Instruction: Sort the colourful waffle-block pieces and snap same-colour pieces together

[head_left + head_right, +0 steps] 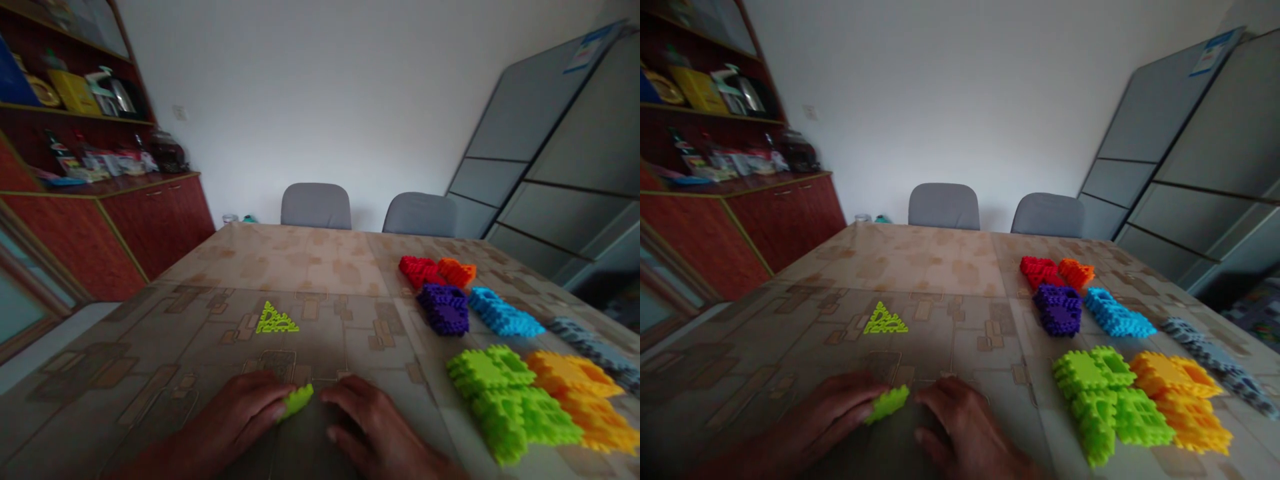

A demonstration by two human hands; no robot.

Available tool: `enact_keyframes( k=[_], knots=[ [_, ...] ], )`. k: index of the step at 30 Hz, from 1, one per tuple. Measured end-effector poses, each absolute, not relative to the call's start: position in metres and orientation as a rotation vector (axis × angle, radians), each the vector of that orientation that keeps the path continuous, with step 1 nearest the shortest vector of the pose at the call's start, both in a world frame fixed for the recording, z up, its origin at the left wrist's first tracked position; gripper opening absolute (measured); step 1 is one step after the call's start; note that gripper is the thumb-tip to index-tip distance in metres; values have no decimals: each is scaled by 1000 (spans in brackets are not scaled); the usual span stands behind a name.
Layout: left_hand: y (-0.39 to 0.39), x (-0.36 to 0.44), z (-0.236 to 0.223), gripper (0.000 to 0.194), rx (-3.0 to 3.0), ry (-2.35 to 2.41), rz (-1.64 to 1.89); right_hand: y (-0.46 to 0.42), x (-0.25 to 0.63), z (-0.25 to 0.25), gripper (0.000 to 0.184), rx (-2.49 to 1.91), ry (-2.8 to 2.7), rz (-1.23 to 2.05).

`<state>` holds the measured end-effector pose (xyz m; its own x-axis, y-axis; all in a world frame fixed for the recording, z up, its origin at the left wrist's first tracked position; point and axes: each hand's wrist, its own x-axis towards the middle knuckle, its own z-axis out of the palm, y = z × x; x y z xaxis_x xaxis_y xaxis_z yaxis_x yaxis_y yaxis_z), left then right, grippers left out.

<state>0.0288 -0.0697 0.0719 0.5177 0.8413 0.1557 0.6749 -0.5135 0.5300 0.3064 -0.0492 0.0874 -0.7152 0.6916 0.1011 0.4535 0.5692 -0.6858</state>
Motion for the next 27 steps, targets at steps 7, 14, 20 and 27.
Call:
enact_keyframes(
  k=[7, 14, 20, 27],
  knots=[
    [-30, 6, 77, 36, 2430, 1486, 640, -49, 300, 83, 34, -1077, -2391, 923],
    [34, -35, 80, 58, 2543, 1432, 505, -45, 296, 83, 64, -960, -2560, 838],
    [29, -22, 63, 34, 2554, 1355, 524, -45, 291, 82, 64, -789, -2762, 541],
    [9, 0, 57, 32, 2525, 1295, 574, -47, 296, 93, 41, -760, -2836, 399]
  ],
)
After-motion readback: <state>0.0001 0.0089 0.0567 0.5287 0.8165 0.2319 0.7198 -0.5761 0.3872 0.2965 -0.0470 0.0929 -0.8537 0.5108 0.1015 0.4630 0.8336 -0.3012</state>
